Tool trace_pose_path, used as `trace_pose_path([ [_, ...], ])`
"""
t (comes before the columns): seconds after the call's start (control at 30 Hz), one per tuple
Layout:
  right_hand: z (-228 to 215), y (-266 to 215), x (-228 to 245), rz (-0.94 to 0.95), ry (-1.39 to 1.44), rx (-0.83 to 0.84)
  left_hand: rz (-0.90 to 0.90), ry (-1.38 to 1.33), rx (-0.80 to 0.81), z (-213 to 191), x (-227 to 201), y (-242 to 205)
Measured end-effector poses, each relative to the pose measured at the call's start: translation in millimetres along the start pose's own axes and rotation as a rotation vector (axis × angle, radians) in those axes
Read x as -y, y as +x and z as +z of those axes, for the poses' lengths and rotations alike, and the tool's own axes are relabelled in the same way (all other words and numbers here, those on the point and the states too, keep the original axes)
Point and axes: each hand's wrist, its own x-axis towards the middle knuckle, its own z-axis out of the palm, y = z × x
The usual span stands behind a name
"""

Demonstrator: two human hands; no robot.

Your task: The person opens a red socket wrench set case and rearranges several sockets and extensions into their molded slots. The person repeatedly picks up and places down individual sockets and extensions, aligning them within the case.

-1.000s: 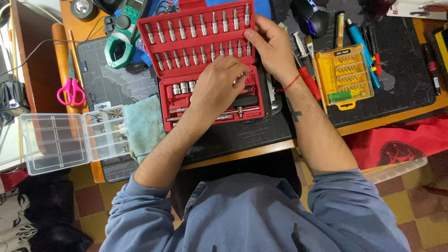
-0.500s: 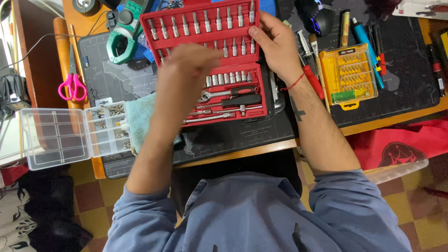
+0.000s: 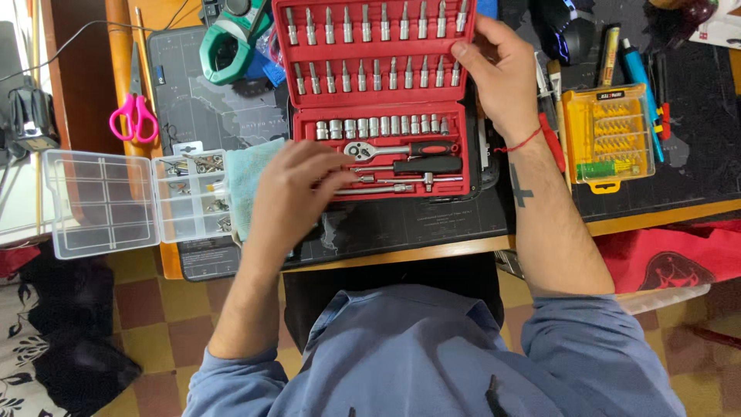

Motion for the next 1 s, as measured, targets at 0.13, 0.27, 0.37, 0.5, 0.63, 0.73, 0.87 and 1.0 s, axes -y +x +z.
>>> trace_pose_path([
  [0.13, -2, -4, 9, 0.016, -0.074, 0.033, 0.159, 0.049, 0.020, 22, 3, -3],
  [0.27, -2, -4, 16, 0.075, -0.196, 0.019, 0.137, -0.019, 0.019, 26, 1, 0],
  [0.37, -2, -5, 12, 0.119, -0.201, 0.025, 0.109, -0.030, 0.007, 28, 5, -3],
  [0.5, -1, -6, 14, 0.169, -0.185, 0.023, 0.039, -0.163, -0.048, 20, 7, -6],
  [0.63, -1, -7, 18, 0.160, -0.243, 0.016, -0.094, -0.139, -0.203, 12, 16, -11],
  [0.73, -1, -8, 22, 0.150, -0.266, 0.032, -0.158, -0.072, -0.278, 13, 24, -13],
  [0.87, 1, -5, 20, 0.122, -0.211, 0.036, -0.188, -0.003, -0.303, 17, 26, -15],
  [1.0, 1, -5, 32, 0.111, -0.287, 0.063, -0.243, -0.017, -0.303, 16, 27, -17],
])
